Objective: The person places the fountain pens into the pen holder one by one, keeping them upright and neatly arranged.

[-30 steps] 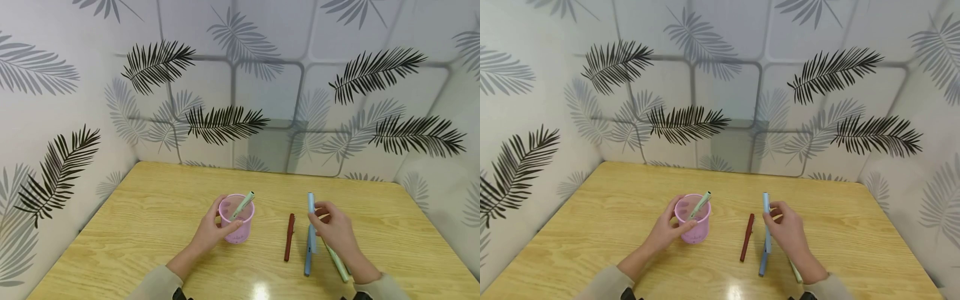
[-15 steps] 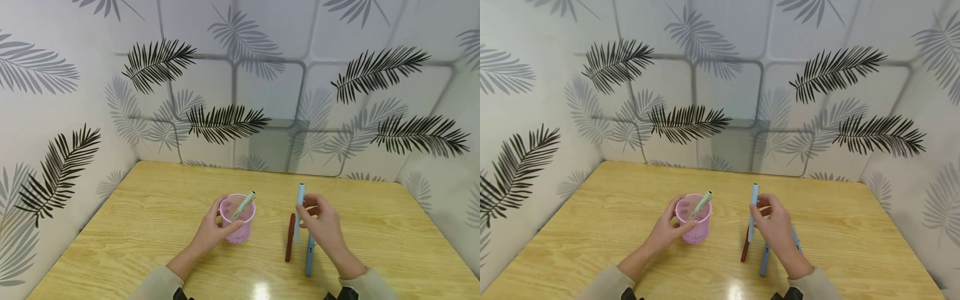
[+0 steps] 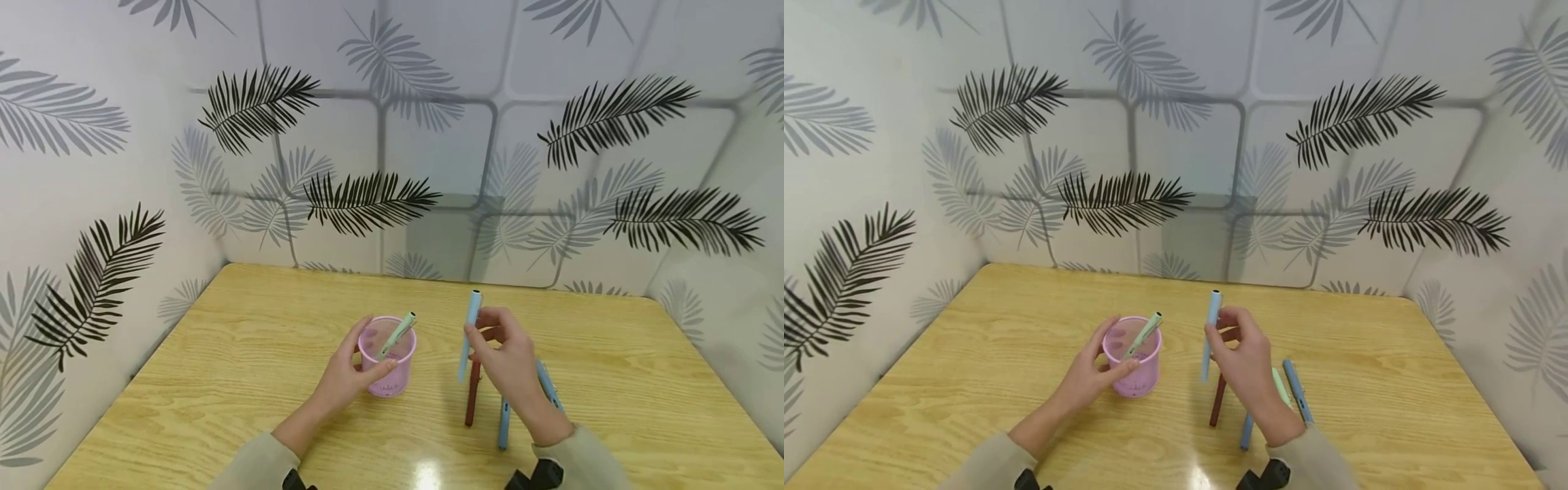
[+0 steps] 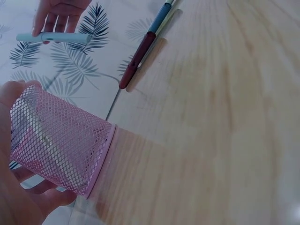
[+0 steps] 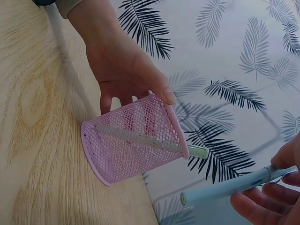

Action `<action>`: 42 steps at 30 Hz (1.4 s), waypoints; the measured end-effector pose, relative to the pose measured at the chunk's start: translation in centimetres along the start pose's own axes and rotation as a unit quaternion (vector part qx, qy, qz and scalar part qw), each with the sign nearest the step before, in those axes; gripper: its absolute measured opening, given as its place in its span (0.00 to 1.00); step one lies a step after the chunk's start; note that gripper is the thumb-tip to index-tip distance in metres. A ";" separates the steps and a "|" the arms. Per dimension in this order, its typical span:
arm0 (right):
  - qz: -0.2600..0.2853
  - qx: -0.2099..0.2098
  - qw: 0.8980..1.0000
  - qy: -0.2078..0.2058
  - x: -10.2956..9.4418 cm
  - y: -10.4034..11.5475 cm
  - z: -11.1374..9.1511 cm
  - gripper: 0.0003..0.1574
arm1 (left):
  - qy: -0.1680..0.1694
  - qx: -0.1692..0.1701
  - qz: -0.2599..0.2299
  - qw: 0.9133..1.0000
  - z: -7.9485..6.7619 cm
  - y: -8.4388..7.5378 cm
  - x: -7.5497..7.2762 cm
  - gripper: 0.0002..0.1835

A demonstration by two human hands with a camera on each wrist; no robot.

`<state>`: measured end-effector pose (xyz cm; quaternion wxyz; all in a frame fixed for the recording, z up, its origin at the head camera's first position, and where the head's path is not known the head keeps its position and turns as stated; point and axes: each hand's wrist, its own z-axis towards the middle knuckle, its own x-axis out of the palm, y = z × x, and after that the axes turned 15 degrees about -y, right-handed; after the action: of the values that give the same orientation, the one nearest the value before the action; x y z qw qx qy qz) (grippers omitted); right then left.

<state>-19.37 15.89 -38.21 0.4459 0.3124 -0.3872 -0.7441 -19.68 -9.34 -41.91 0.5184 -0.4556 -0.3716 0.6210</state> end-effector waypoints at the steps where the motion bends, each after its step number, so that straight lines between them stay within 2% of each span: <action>1: 0.007 -0.002 1.000 -0.001 0.2 0.1 0.0 0.15 | -0.001 -0.001 0.000 1.000 0.0 0.0 0.0 0.43; 4: 0.025 -0.007 1.000 -0.001 0.7 0.3 0.1 0.15 | -0.002 -0.002 0.000 1.000 0.0 0.0 0.0 0.43; 8: 0.032 -0.014 0.999 0.003 1.2 2.1 -0.2 0.15 | -0.001 -0.004 -0.001 1.000 -0.1 0.0 0.0 0.43; 10: 0.034 -0.013 0.999 0.004 1.5 2.4 -0.2 0.15 | 0.000 -0.005 -0.001 1.000 -0.1 -0.1 0.0 0.42; 15: 0.057 -0.021 0.998 -0.002 2.4 0.9 -0.1 0.15 | -0.001 -0.003 0.002 1.000 -0.3 -0.2 0.0 0.42; 18: 0.071 -0.036 0.997 -0.007 2.8 1.0 -0.1 0.15 | -0.001 -0.002 0.002 1.000 -0.2 -0.1 0.0 0.42; 27: 0.090 -0.062 0.994 0.000 3.7 4.1 -0.1 0.14 | -0.001 -0.005 -0.004 1.000 -0.1 -0.1 0.0 0.42; 35: 0.091 -0.059 0.994 0.005 4.4 4.8 0.3 0.14 | -0.001 -0.007 -0.006 1.000 0.0 -0.1 0.1 0.41; 42: 0.102 -0.037 0.994 0.003 5.2 4.9 0.5 0.15 | 0.000 -0.009 -0.005 1.000 0.0 0.0 0.0 0.42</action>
<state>-19.85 9.84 -34.43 0.5318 0.2574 -0.3879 -0.7075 -19.72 -9.34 -41.91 0.5174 -0.4582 -0.3795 0.6151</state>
